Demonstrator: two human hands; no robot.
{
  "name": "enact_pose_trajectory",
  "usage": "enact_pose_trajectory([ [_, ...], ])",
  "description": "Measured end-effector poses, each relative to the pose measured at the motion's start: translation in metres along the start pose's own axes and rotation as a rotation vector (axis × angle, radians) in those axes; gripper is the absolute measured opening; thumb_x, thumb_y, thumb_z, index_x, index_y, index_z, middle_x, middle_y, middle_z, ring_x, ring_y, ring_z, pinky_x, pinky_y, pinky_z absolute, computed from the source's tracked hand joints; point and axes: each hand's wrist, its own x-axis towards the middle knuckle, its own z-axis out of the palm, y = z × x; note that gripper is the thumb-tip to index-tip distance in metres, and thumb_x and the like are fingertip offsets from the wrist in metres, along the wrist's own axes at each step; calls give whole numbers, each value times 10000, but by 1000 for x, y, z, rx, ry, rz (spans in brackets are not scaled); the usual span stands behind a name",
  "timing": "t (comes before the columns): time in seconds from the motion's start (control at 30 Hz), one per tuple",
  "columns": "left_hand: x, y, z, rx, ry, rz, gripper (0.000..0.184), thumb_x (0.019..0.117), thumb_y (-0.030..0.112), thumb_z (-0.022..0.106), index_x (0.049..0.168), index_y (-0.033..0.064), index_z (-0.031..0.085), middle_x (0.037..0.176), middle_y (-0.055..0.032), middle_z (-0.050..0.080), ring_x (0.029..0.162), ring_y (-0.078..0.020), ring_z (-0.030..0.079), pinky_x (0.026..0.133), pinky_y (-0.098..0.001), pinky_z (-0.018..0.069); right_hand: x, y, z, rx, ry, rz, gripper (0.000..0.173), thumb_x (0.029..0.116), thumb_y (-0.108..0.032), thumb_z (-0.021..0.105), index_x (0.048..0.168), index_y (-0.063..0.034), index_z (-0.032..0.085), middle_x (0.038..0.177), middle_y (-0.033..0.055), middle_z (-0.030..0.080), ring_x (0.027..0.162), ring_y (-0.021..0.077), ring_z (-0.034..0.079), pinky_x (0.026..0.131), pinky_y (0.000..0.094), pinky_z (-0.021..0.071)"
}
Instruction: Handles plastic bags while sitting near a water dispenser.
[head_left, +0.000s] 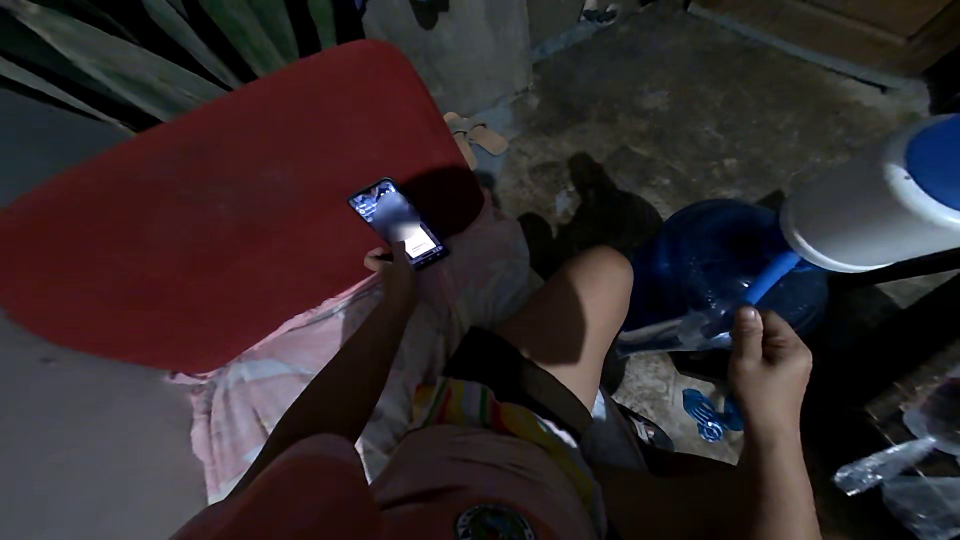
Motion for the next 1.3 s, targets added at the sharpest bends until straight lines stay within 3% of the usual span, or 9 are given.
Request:
enact_pose_trajectory([
  [0.23, 1, -8, -3, 37, -56, 39, 577, 1032, 250, 594, 1421, -48, 291, 1264, -206, 525, 1083, -201, 573, 940, -375, 498, 0, -1, 1, 0, 3, 8, 370, 1068, -171, 461, 796, 59, 561, 657, -56, 428, 592, -118, 398, 578, 73, 342],
  [0.43, -3, -6, -2, 34, -90, 45, 657, 923, 30, 669, 1426, -32, 250, 1279, -222, 520, 1102, -217, 596, 922, -373, 523, 0, 0, 1, 0, 9, -3, 376, 1066, -176, 463, 791, 60, 564, 658, -60, 431, 591, -127, 395, 578, 69, 338],
  [0.63, -8, -3, 1, 61, -45, 115, 554, 1037, 282, 594, 1364, -70, 318, 1206, -184, 524, 1050, -151, 565, 926, -313, 489, 0, 1, 1, 8, 5, -1, 378, 1069, -182, 464, 801, 62, 570, 664, -55, 442, 601, -124, 406, 585, 69, 346],
  [0.9, -3, -9, 0, -4, -95, 111, 581, 986, 183, 655, 1377, -48, 292, 1215, -167, 525, 1070, -141, 577, 933, -315, 499, 0, 1, 0, -23, 2, -3, 384, 1068, -192, 458, 801, 61, 568, 656, -48, 435, 593, -109, 404, 581, 86, 346],
  [1.1, -4, -8, -2, -15, -116, 50, 645, 891, -53, 642, 1413, -38, 264, 1295, -207, 504, 1126, -197, 572, 948, -353, 503, 0, 0, 1, -12, 4, 5, 379, 1066, -188, 461, 794, 57, 560, 655, -56, 428, 589, -116, 397, 578, 79, 340],
  [1.2, -3, -9, -1, -12, -118, 66, 612, 903, -53, 625, 1397, -38, 264, 1276, -203, 503, 1120, -191, 574, 943, -342, 504, 0, 1, 1, -8, 5, 3, 379, 1068, -190, 458, 786, 46, 553, 655, -62, 420, 589, -121, 392, 577, 75, 337],
  [1.3, -4, -7, 0, 20, -91, 85, 557, 968, 38, 616, 1396, -59, 274, 1250, -206, 515, 1100, -181, 575, 943, -329, 498, 0, 1, 1, 1, 6, 4, 377, 1067, -188, 461, 779, 39, 548, 653, -67, 417, 585, -123, 391, 573, 73, 334],
])
